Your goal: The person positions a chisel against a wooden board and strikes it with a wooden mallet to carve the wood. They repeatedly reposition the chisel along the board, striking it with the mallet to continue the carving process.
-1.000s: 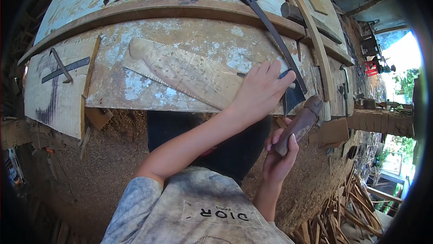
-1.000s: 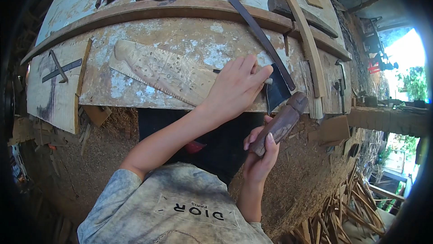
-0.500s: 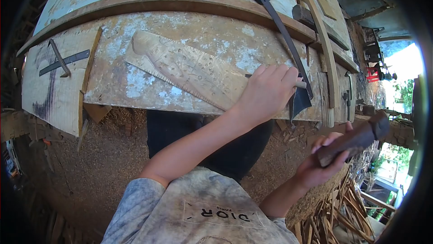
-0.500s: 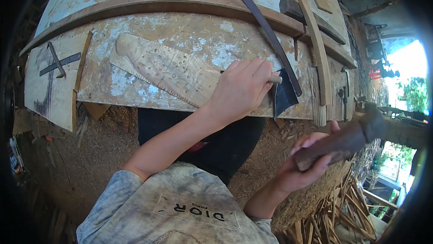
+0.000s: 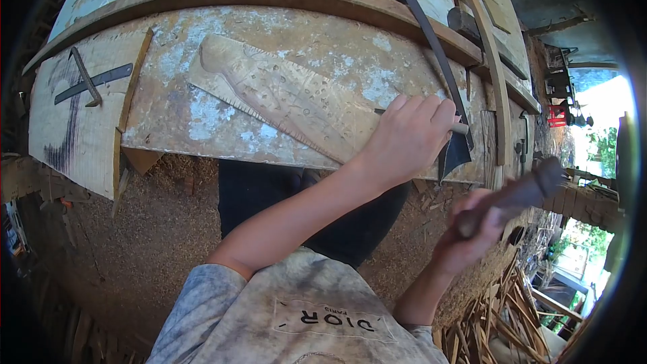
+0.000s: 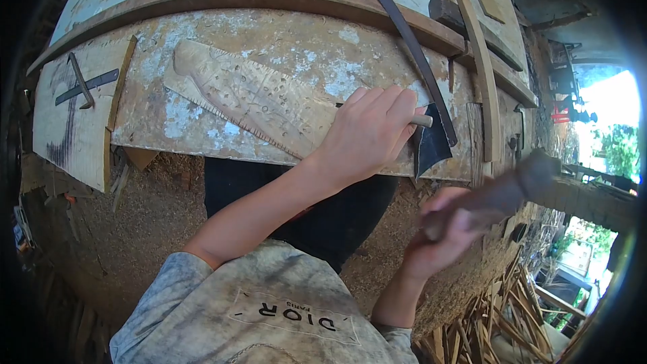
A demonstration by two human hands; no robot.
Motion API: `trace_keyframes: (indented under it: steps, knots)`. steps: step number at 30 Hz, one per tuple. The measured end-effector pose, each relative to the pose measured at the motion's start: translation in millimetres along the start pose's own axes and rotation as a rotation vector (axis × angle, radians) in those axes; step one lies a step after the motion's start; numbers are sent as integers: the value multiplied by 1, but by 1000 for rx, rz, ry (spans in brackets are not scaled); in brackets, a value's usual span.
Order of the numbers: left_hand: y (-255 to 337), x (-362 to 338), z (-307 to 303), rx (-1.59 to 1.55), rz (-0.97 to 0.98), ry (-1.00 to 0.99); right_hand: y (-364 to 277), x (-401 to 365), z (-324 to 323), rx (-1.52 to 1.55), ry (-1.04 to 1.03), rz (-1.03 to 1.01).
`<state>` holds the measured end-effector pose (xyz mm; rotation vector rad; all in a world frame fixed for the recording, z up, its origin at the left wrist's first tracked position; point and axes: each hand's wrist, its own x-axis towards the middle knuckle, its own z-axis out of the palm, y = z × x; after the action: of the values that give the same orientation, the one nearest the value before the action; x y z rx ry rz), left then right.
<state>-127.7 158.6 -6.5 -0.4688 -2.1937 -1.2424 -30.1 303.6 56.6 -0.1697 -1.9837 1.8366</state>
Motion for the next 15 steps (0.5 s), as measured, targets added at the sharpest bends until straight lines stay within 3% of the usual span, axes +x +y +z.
trace_keyframes:
  steps: [1,4,8,13,15]
  knots:
    - [-1,1,0,1,-2,-2,5,-6,-1,-216,-53,114]
    - [-2,-1,0,5,-18,-14,11,-15,-12,-274,-156,164]
    - [-1,-2,0,26,-32,-47,4,-5,2,82,-19,19]
    - [-2,-4,5,95,1,-80,16,-18,-3,-91,-149,149]
    - [-3,-5,5,87,9,-78,19,-17,-3,-58,-75,124]
